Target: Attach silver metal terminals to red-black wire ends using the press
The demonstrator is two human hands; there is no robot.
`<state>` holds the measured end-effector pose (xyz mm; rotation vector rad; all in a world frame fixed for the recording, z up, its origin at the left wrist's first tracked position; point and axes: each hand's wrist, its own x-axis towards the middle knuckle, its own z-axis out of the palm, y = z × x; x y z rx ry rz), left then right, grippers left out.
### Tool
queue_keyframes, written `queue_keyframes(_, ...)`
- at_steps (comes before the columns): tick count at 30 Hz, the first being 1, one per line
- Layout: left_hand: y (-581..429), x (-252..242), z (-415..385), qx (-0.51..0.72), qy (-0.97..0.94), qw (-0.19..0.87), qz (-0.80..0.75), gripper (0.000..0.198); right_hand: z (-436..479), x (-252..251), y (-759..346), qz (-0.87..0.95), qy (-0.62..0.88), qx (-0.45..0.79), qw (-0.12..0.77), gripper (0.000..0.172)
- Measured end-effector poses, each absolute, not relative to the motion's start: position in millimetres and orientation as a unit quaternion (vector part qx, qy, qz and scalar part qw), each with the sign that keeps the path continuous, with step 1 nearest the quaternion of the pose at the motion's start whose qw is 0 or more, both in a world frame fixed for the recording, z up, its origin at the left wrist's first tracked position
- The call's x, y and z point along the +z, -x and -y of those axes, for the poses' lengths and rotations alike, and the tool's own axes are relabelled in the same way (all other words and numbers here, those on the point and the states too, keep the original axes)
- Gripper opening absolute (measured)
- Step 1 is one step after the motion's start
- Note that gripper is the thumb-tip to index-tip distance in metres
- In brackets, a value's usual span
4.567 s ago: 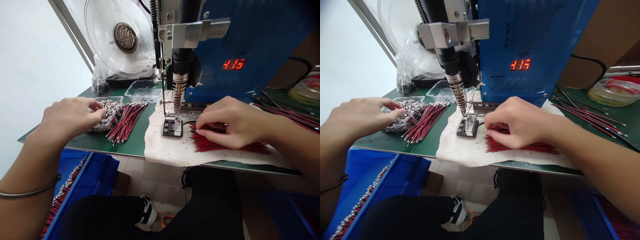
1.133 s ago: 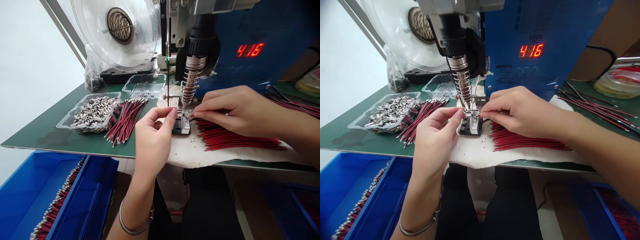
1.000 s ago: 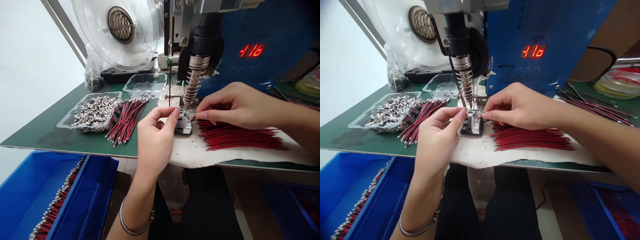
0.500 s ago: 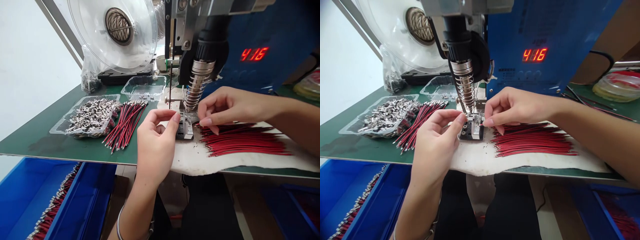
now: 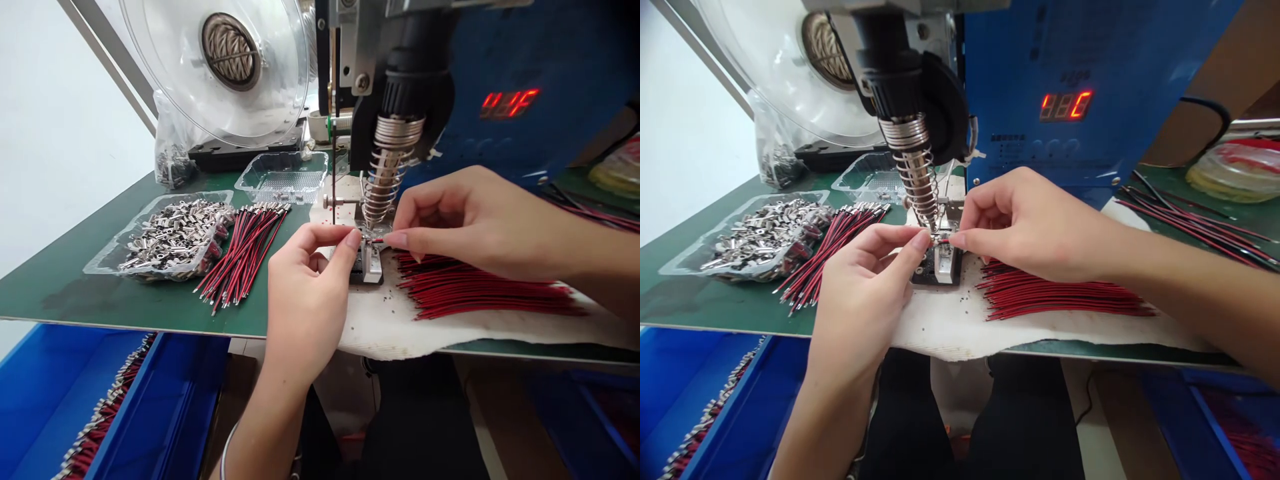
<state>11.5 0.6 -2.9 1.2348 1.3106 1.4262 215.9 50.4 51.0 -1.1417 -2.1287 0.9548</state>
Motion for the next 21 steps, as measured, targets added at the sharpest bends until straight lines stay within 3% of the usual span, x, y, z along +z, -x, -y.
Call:
queue_keyframes(13,-12.9,-1.6,1.2,0.577,-0.493,0.402,-0.512,0.018,-46.0,45.9,-214.8,0.835,0.403,0.238,0.289,0.045)
queue_keyframes(21,-13.3,-2.5,1.6,0.574,-0.499,0.398,-0.513,0.019,-52.4,44.3,-222.4,0.876,0.341,0.212,0.266,0.021)
